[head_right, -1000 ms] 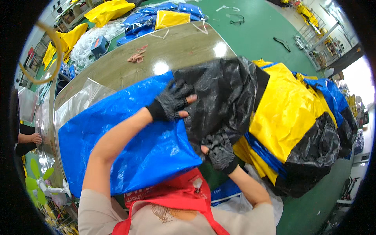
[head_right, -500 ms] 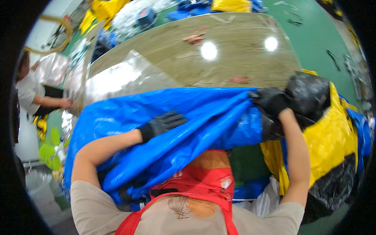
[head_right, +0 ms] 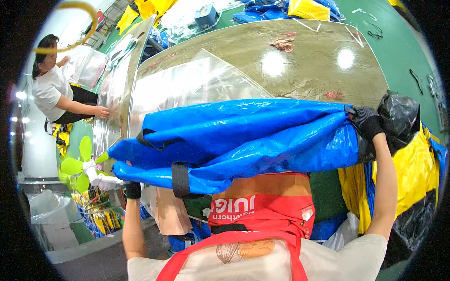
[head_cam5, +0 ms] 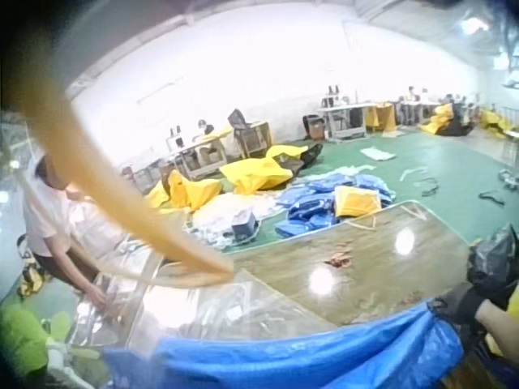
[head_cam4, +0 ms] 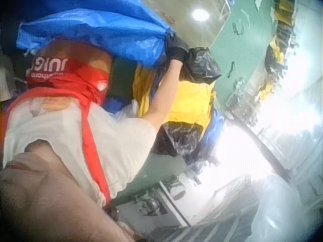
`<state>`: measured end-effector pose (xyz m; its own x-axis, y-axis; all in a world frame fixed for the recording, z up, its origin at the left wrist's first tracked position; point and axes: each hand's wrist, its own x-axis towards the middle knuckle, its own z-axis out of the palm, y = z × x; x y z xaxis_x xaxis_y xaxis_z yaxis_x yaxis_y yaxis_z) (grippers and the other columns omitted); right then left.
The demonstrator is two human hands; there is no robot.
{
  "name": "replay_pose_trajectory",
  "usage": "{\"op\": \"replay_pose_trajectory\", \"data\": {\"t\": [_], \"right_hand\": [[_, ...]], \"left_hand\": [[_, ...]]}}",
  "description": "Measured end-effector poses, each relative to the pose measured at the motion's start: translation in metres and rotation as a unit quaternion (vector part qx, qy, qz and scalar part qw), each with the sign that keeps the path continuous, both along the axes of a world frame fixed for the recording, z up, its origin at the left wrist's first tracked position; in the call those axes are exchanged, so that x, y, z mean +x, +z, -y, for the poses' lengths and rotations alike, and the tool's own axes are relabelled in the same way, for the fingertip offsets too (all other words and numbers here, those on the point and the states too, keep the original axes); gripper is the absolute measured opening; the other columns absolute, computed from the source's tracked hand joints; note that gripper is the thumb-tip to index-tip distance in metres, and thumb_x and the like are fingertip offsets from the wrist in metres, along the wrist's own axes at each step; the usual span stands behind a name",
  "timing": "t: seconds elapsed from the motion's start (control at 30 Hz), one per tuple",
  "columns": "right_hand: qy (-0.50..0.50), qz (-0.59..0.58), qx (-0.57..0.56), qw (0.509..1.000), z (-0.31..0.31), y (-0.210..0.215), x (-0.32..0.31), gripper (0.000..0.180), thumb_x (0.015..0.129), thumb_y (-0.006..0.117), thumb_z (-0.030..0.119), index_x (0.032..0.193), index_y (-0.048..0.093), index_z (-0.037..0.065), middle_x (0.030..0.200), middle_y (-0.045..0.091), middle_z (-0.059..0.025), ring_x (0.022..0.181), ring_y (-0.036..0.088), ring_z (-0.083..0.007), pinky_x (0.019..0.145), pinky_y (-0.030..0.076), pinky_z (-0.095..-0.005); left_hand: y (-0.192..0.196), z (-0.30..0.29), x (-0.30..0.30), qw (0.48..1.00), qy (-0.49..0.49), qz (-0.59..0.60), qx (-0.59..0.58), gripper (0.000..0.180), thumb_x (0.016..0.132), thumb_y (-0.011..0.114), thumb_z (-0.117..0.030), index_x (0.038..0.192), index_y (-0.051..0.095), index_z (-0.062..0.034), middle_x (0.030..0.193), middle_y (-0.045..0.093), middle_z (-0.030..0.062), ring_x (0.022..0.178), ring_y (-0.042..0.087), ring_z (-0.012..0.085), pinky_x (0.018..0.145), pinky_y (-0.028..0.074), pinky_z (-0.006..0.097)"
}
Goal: The person folds yellow and blue waterproof bags on a table in a factory setting. They repeatedly unfold and refold the bags, adjusting their shape and alignment. Another worker is visible in the background performing similar tasks.
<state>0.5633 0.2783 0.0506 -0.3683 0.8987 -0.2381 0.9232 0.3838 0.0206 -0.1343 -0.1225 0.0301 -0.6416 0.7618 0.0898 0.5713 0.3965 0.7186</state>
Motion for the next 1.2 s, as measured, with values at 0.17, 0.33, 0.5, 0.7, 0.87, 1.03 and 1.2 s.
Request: {"op": "replay_pose_trajectory", "data": {"t": [0.17,0.33,0.5,0.7,0.87,1.03,1.2], "right_hand": [[0.000,0.064,0.067,0.996,0.013,0.001,0.020,0.040,0.087,0.051,0.045,0.103,0.068,0.013,0.093,0.067,-0.0185,0.084,0.064,-0.0364,0.078,0.049,-0.0469],[-0.095,0.061,0.009,0.994,0.022,0.000,0.037,0.045,0.087,0.049,0.050,0.107,0.067,0.014,0.093,0.066,-0.0196,0.085,0.064,-0.0389,0.076,0.049,-0.0476],[-0.083,0.044,0.028,0.995,0.024,-0.012,0.047,0.046,0.087,0.050,0.050,0.118,0.062,0.017,0.096,0.066,-0.0198,0.087,0.063,-0.0403,0.077,0.049,-0.0486],[-0.070,-0.052,0.092,0.992,0.032,-0.014,0.056,0.042,0.086,0.054,0.046,0.115,0.064,0.016,0.095,0.065,-0.0209,0.086,0.063,-0.0401,0.077,0.048,-0.0483],[0.015,-0.133,0.059,0.989,0.053,-0.014,0.045,0.045,0.086,0.054,0.050,0.110,0.067,0.014,0.099,0.067,-0.0167,0.089,0.064,-0.0345,0.078,0.050,-0.0440],[-0.002,-0.022,-0.044,0.999,0.056,0.013,-0.021,0.046,0.086,0.049,0.057,0.109,0.069,0.022,0.096,0.068,-0.0140,0.086,0.065,-0.0320,0.079,0.049,-0.0414],[0.005,0.018,-0.037,0.999,0.052,0.008,-0.015,0.044,0.086,0.050,0.056,0.111,0.068,0.025,0.094,0.068,-0.0144,0.083,0.066,-0.0315,0.075,0.050,-0.0409]], "left_hand": [[-0.002,-0.028,-0.008,0.992,0.040,0.080,0.087,0.056,0.096,0.039,-0.052,0.110,0.060,-0.0012,0.106,0.063,0.0119,0.091,0.058,0.0212,0.083,0.046,0.038],[-0.011,-0.015,0.054,0.971,-0.223,0.045,0.074,0.108,0.076,0.043,-0.078,0.147,0.015,-0.0024,0.141,0.038,0.0226,0.132,0.038,0.0306,0.112,0.021,0.042],[-0.043,-0.077,0.007,0.983,-0.111,-0.142,0.015,0.108,0.070,0.068,-0.062,0.142,0.018,0.0014,0.139,0.037,0.0255,0.127,0.040,0.0383,0.106,0.029,0.045],[0.040,-0.133,0.055,0.975,-0.001,0.120,0.186,0.044,0.081,0.074,-0.026,0.114,0.061,0.0008,0.103,0.065,0.0075,0.090,0.058,0.0171,0.081,0.047,0.032],[0.048,-0.072,0.046,0.989,0.091,-0.110,0.035,0.046,0.089,0.062,-0.039,0.113,0.061,-0.0003,0.097,0.068,0.0162,0.082,0.065,0.0277,0.075,0.051,0.038],[-0.055,-0.048,0.010,0.942,0.168,-0.157,-0.244,0.063,0.088,0.050,-0.055,0.121,0.057,-0.0022,0.113,0.060,0.0261,0.105,0.057,0.0415,0.089,0.044,0.046],[0.023,-0.086,0.089,0.950,0.115,-0.222,0.190,0.070,0.085,0.054,-0.060,0.115,0.055,0.0030,0.127,0.048,0.0280,0.116,0.049,0.0390,0.098,0.036,0.043]]}}
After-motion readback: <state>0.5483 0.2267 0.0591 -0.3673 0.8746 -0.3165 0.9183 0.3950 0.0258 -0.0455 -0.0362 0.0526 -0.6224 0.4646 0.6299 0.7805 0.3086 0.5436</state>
